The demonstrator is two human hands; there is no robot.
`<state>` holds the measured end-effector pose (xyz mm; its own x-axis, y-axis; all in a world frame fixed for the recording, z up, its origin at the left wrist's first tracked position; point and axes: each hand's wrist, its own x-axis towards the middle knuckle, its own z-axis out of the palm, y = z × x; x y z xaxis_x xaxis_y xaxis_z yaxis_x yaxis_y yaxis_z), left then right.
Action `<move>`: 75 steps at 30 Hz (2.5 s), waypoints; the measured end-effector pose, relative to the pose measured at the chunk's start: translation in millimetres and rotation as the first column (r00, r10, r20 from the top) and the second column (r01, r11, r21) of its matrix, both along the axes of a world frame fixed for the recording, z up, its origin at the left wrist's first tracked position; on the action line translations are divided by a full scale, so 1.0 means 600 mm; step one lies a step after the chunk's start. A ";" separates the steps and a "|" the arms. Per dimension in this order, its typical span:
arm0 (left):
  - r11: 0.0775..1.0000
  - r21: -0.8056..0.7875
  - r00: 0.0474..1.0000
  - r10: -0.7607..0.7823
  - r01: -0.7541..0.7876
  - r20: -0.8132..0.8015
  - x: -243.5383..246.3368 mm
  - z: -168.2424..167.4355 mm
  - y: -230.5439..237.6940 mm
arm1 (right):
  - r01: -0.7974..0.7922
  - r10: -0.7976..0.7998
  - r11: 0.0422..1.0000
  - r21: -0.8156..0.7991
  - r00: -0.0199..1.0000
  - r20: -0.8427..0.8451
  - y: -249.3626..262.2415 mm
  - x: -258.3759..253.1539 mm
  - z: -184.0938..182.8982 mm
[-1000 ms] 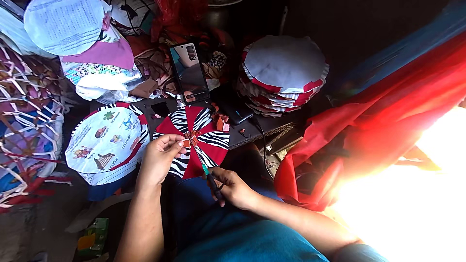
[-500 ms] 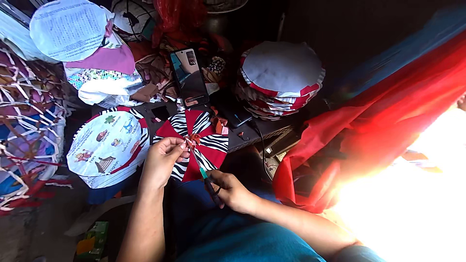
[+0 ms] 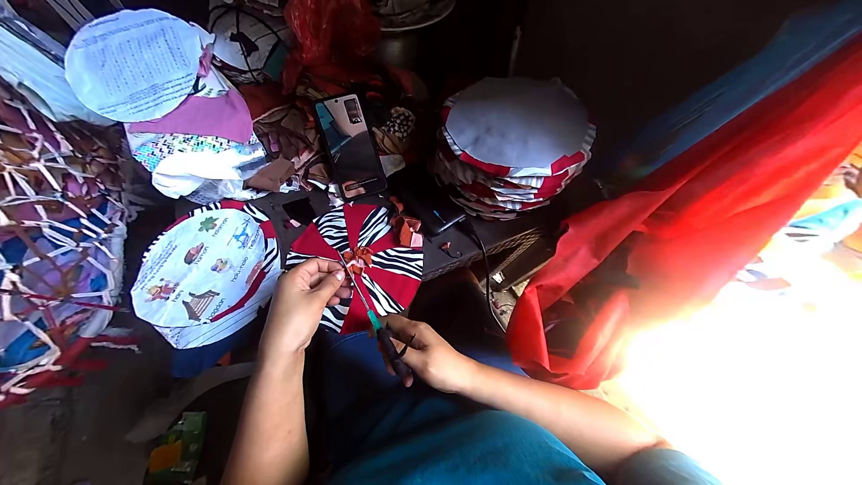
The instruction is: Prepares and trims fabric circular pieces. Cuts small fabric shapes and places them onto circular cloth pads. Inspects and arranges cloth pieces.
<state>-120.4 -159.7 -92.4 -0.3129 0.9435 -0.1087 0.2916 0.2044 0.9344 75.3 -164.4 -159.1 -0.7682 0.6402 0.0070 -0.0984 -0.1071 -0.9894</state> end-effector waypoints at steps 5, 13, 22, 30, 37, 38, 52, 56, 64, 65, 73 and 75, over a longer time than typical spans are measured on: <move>1.000 -0.006 0.998 0.012 -0.013 -0.060 -0.001 -0.002 0.004 | 0.059 -0.061 0.998 0.030 0.996 0.063 -0.001 -0.001 0.007; 0.999 0.032 0.881 0.042 -0.030 -0.470 -0.013 -0.002 0.019 | -0.087 0.074 0.988 -0.125 0.992 -0.103 -0.001 0.016 -0.002; 0.979 0.028 0.791 -0.147 0.203 -0.594 0.065 0.025 0.089 | 0.261 -0.246 0.965 -0.005 0.907 -0.343 0.005 0.051 -0.021; 0.948 -0.206 0.612 -0.315 0.244 -0.726 0.113 0.022 0.155 | 0.359 -0.359 0.931 -0.066 0.867 -0.344 0.016 0.075 -0.019; 0.972 0.176 0.987 -0.160 0.158 -0.001 0.058 0.068 0.153 | 0.110 -0.113 0.994 -0.028 0.941 -0.320 0.023 0.073 -0.025; 0.966 0.213 0.984 -0.166 0.149 0.065 0.053 0.074 0.144 | 0.045 -0.059 0.998 -0.052 0.943 -0.329 0.023 0.069 -0.025; 0.945 0.218 0.880 -0.310 0.244 0.359 -0.002 0.027 0.047 | -0.038 -0.018 0.992 -0.121 0.901 -0.433 0.030 0.019 -0.001; 0.939 0.196 0.891 -0.332 0.281 0.311 0.015 0.026 0.072 | 0.080 -0.127 0.988 -0.129 0.903 -0.411 0.054 0.023 0.017; 0.958 0.241 0.974 -0.189 0.154 0.129 0.031 0.030 0.110 | 0.213 -0.257 0.957 -0.198 0.938 -0.233 0.093 0.036 0.039; 0.966 0.226 0.981 -0.153 0.124 0.117 0.025 0.024 0.108 | 0.174 -0.226 0.958 -0.228 0.947 -0.228 0.090 0.037 0.032; 0.971 0.219 0.948 -0.153 0.092 0.281 -0.011 0.009 0.055 | -0.189 0.170 0.976 -0.107 0.972 -0.163 0.050 0.040 0.008; 0.970 0.208 0.935 -0.183 0.122 0.304 -0.014 0.013 0.041 | -0.206 0.197 0.977 -0.056 0.972 -0.128 0.045 0.037 0.016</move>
